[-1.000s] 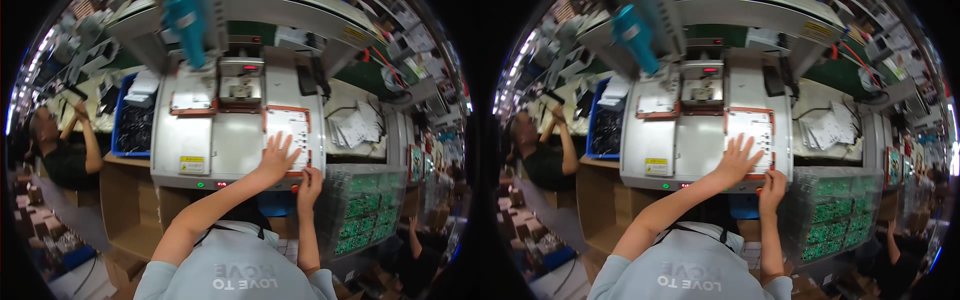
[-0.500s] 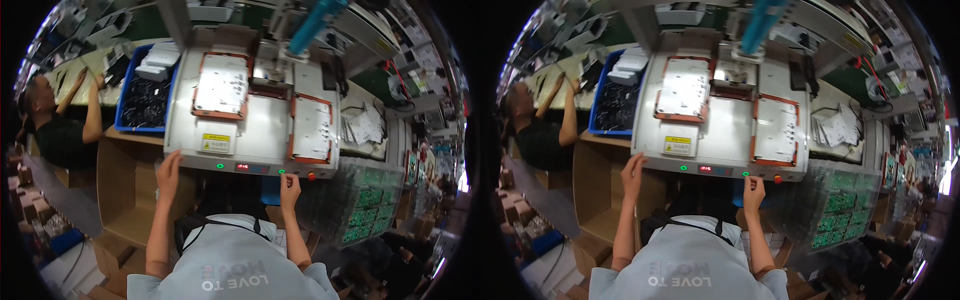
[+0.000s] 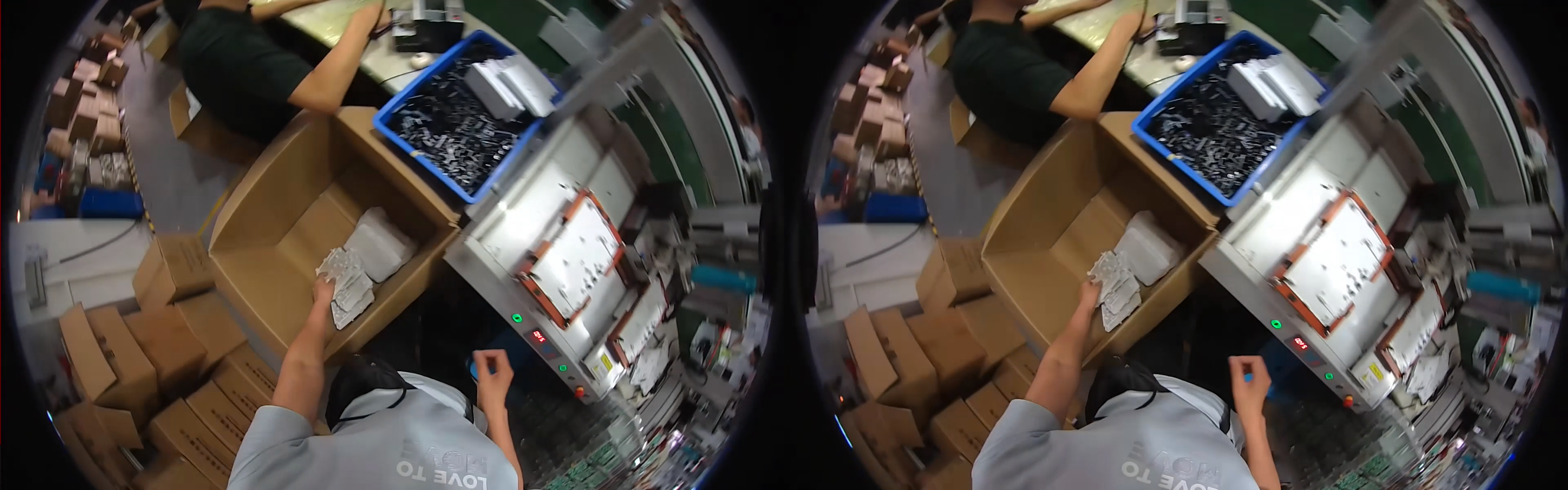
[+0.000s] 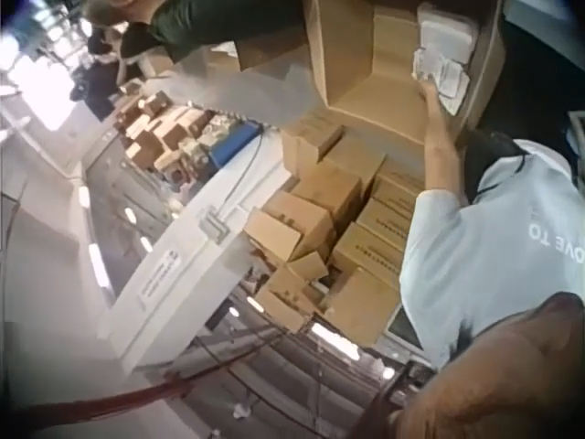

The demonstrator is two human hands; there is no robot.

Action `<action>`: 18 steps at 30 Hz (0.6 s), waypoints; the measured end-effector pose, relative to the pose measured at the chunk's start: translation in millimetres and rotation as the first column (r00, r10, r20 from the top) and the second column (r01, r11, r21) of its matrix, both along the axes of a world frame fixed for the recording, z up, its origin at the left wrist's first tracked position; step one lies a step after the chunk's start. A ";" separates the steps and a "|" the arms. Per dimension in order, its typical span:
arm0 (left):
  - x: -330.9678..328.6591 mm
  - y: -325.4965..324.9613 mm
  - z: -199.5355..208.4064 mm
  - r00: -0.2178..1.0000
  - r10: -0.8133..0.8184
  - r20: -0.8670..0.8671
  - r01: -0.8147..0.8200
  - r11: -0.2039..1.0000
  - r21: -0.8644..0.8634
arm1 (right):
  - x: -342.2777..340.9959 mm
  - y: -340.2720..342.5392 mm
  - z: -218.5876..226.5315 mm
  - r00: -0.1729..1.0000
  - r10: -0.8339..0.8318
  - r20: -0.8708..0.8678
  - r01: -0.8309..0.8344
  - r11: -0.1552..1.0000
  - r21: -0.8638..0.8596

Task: Placing electronic components into an assembly machine for processing on a factory line.

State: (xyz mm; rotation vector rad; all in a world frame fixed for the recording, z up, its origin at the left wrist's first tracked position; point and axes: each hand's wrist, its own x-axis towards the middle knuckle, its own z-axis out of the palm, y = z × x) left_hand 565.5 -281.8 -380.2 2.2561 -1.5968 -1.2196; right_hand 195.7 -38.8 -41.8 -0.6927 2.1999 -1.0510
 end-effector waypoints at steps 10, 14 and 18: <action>27.3 20.2 -103.2 0.680 0.616 -0.397 -0.499 0.786 0.364 | 46.9 -85.1 -2.3 0.911 0.343 0.230 -0.393 0.892 0.223; 15.0 9.5 -80.4 0.652 0.662 -0.369 -0.476 0.737 0.480 | 56.1 -132.6 -7.9 0.877 0.382 0.291 -0.445 0.874 0.196; 33.4 2.4 -64.2 0.769 0.596 -0.234 -0.489 0.782 0.386 | 71.9 -197.1 -23.7 0.784 0.595 0.174 -0.604 0.797 -0.004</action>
